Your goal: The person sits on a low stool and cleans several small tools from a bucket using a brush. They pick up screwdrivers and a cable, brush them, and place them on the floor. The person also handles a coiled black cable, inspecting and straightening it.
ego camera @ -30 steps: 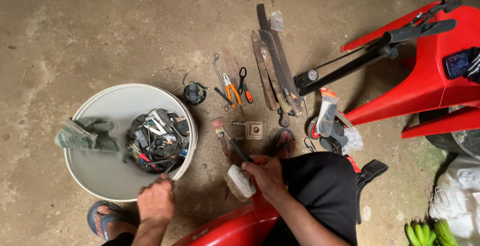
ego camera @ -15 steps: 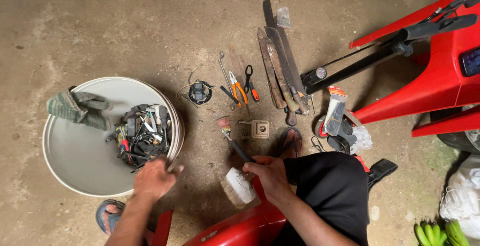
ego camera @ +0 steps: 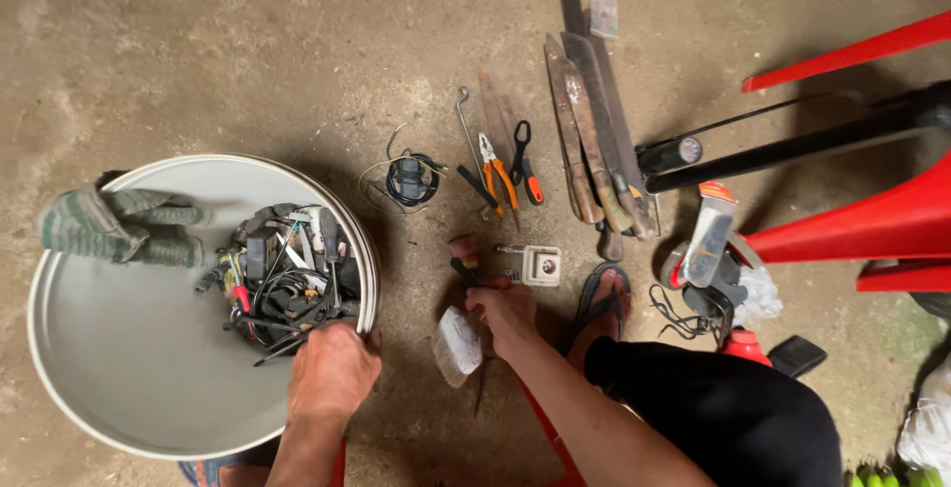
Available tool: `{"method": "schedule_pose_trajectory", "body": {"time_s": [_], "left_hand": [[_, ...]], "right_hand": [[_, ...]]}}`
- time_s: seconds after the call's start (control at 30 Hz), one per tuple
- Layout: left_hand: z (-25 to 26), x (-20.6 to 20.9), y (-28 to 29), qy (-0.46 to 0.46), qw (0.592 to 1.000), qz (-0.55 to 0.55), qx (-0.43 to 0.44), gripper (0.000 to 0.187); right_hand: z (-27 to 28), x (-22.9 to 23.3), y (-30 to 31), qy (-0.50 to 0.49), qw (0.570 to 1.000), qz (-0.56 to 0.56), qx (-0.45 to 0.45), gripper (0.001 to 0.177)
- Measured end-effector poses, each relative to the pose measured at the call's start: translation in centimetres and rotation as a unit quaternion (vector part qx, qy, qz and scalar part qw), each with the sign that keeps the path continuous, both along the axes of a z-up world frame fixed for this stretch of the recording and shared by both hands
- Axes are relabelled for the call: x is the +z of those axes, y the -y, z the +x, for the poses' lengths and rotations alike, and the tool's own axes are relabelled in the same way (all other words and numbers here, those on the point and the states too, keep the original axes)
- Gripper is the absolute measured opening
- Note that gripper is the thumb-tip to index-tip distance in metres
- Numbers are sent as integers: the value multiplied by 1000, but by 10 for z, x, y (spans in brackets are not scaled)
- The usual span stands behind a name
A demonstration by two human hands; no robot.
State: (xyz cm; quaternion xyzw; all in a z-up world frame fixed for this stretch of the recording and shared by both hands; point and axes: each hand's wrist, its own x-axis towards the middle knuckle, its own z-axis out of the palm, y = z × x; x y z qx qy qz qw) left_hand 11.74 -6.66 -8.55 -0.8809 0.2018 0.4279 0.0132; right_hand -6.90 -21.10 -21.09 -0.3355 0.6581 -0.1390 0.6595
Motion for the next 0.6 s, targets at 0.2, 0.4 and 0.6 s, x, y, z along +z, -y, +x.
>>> {"method": "schedule_pose_trajectory", "body": {"time_s": [0.2,0.4,0.6], "left_hand": [[-2,12,5,-18,998,62,-21,48],[-4,7,3,3,999,11,-36,39],[-4,1,2,10,999,30,-32,36]], "right_hand": [[18,-70,-2,-45,997,60,3,8],[30,-126,-4,36,997,53,-51,10],[28,-144,1,35,996,54,-58,9]]}}
